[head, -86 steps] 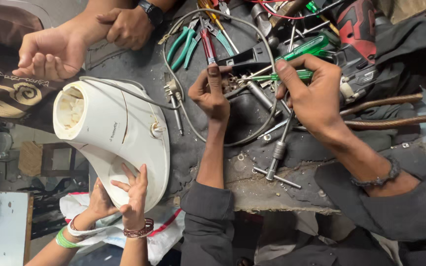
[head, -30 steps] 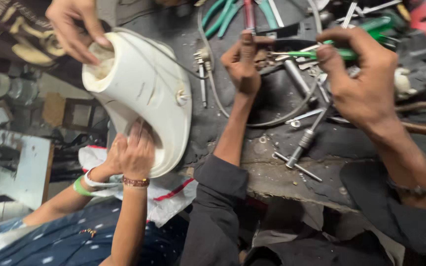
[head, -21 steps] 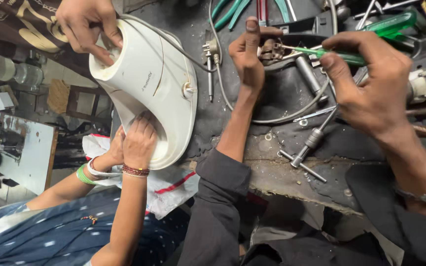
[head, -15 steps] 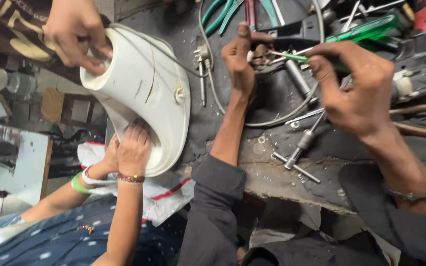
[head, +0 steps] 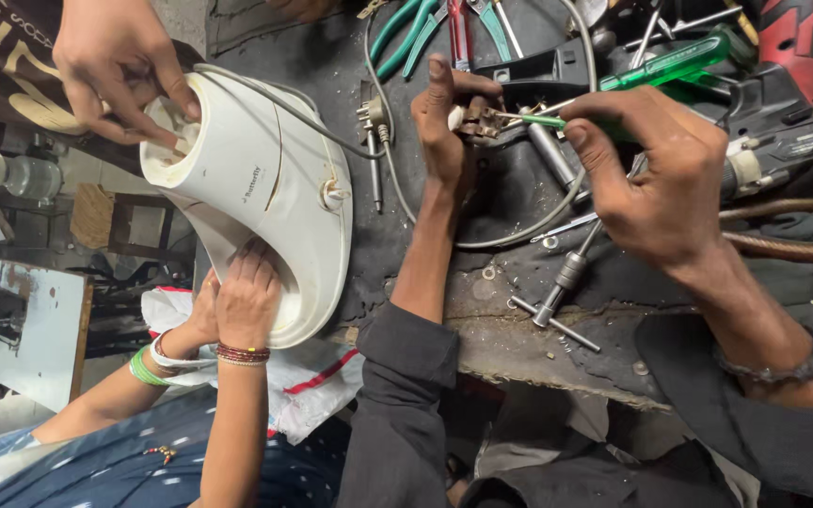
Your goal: The person uses a screwdriver to adjust a small electrical component, then connects it to a white appliance. They manipulate wires and the component while another person holds the appliance steady.
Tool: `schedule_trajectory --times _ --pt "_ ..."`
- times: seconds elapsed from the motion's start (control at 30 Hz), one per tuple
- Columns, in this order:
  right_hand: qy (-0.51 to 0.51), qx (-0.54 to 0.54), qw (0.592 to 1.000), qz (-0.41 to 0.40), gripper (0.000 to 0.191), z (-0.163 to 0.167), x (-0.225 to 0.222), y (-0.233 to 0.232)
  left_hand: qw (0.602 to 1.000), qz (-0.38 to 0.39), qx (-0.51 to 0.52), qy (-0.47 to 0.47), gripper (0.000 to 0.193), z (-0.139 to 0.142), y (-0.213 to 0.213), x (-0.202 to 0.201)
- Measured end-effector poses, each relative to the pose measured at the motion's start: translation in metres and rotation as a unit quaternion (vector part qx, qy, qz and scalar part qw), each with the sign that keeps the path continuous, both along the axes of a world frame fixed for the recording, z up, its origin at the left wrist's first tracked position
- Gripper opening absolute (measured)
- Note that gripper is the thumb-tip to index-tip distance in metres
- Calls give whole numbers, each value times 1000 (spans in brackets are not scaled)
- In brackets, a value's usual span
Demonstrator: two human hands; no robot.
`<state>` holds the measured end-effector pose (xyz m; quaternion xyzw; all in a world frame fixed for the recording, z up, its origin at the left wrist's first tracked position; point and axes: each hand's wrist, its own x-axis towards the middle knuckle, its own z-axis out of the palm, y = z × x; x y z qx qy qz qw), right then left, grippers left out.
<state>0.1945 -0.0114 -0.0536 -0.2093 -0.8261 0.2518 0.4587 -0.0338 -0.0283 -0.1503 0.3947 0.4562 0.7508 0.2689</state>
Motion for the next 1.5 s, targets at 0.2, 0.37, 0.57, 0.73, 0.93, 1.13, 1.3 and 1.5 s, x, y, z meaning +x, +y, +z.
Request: schedule_trajectory --times 0.2,0.37,0.57,0.73,0.93,1.13,1.3,1.5 --pt "-12 16 1000 -15 12 -3 0 0 999 -16 -8 -33 72 6 -2 5" --pt "-57 -31 997 -43 21 -11 1 2 998 -35 3 -60 68 8 -2 6" --pt "-14 76 997 0 21 -15 4 5 1000 -7 -28 -12 72 11 -5 8" --pt "-52 -20 998 -42 20 -15 0 6 999 -21 -33 18 73 13 -7 7" --pt "3 31 999 10 22 -14 1 5 999 -15 -29 14 75 15 -7 9" --pt "5 32 999 6 18 -10 4 3 1000 -9 -30 2 75 14 -8 10" --pt "-21 19 999 -25 15 -8 3 0 999 -20 -27 17 74 13 -6 9" --pt "10 69 998 -7 17 -10 5 3 999 -25 -15 26 75 13 -5 8"
